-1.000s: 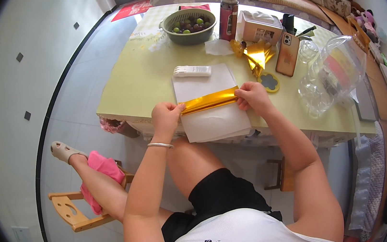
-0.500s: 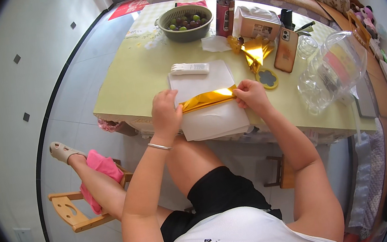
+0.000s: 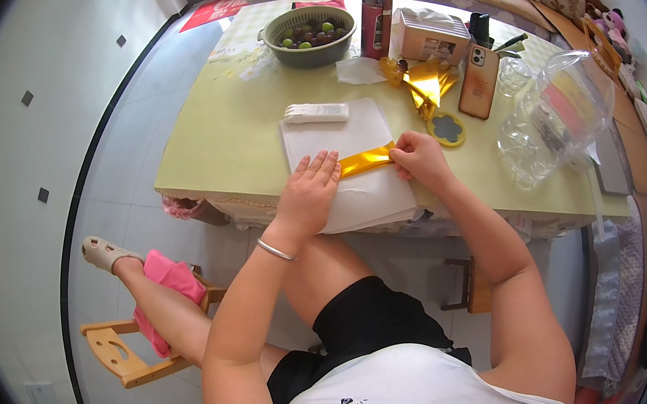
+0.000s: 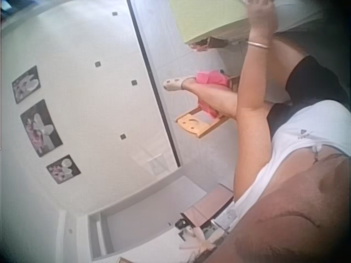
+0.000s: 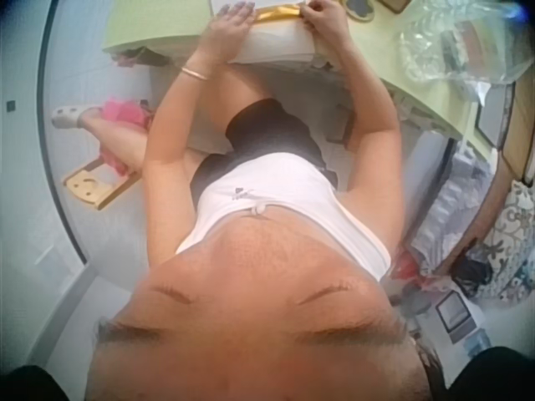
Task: The person sits at a table and folds a yellow sheet of paper into a triangular shape. They repeatedly fold the paper in half and press the creases to create a neat origami-like form.
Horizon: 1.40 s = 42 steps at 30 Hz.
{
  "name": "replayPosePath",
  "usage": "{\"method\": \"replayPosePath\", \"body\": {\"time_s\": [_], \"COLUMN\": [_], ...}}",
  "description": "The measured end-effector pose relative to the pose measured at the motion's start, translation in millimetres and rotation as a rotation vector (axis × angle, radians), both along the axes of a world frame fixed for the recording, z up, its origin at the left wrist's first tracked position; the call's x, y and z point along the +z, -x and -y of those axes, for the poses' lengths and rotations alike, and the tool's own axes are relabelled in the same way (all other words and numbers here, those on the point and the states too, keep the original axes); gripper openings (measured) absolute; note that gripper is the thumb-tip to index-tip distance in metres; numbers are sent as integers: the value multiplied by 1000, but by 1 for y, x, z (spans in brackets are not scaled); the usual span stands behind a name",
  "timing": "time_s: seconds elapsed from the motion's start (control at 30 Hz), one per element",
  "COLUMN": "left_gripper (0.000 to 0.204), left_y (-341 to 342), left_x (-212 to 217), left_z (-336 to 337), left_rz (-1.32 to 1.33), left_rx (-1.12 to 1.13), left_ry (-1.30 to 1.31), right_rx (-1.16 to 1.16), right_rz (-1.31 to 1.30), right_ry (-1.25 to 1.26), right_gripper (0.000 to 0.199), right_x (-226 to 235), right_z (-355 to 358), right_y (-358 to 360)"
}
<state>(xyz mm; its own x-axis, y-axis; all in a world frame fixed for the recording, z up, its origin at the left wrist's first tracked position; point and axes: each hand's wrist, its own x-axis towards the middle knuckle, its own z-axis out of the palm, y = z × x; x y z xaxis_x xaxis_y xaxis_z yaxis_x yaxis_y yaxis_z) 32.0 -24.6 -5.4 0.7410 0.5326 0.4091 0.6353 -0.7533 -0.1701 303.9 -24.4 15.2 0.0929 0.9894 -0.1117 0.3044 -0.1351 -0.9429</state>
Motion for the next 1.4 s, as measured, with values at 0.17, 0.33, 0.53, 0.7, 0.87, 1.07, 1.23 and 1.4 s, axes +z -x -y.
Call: {"method": "replayPosePath", "body": {"time_s": [0.17, 0.33, 0.53, 0.7, 0.87, 1.07, 1.23, 1.4], "left_gripper": [77, 98, 99, 98, 93, 92, 95, 101], "left_y": [-20, -24, -20, -21, -24, -27, -25, -21], "left_x": [6, 8, 3, -4, -4, -1, -1, 3], "left_z": [19, 29, 32, 34, 36, 38, 39, 45], "left_rz": [61, 34, 29, 71, 110, 115, 79, 112], "left_rx": [131, 196, 197, 208, 196, 208, 224, 238], "left_ry": [204, 267, 239, 231, 238, 263, 265, 295], "right_rx": [17, 26, 14, 20, 9, 22, 429, 442], "right_rz": [9, 27, 65, 111, 210, 908, 1119, 1047], "right_ry": [-9, -5, -14, -59, -99, -628, -776, -532], "right_gripper": [15, 13, 13, 13, 14, 34, 67, 84], "right_x": [-2, -2, -1, -4, -5, 0, -17, -17], "right_z": [0, 0, 0, -1, 1, 9, 28, 46], "right_y": [-2, -3, -1, 0, -1, 16, 47, 41]}}
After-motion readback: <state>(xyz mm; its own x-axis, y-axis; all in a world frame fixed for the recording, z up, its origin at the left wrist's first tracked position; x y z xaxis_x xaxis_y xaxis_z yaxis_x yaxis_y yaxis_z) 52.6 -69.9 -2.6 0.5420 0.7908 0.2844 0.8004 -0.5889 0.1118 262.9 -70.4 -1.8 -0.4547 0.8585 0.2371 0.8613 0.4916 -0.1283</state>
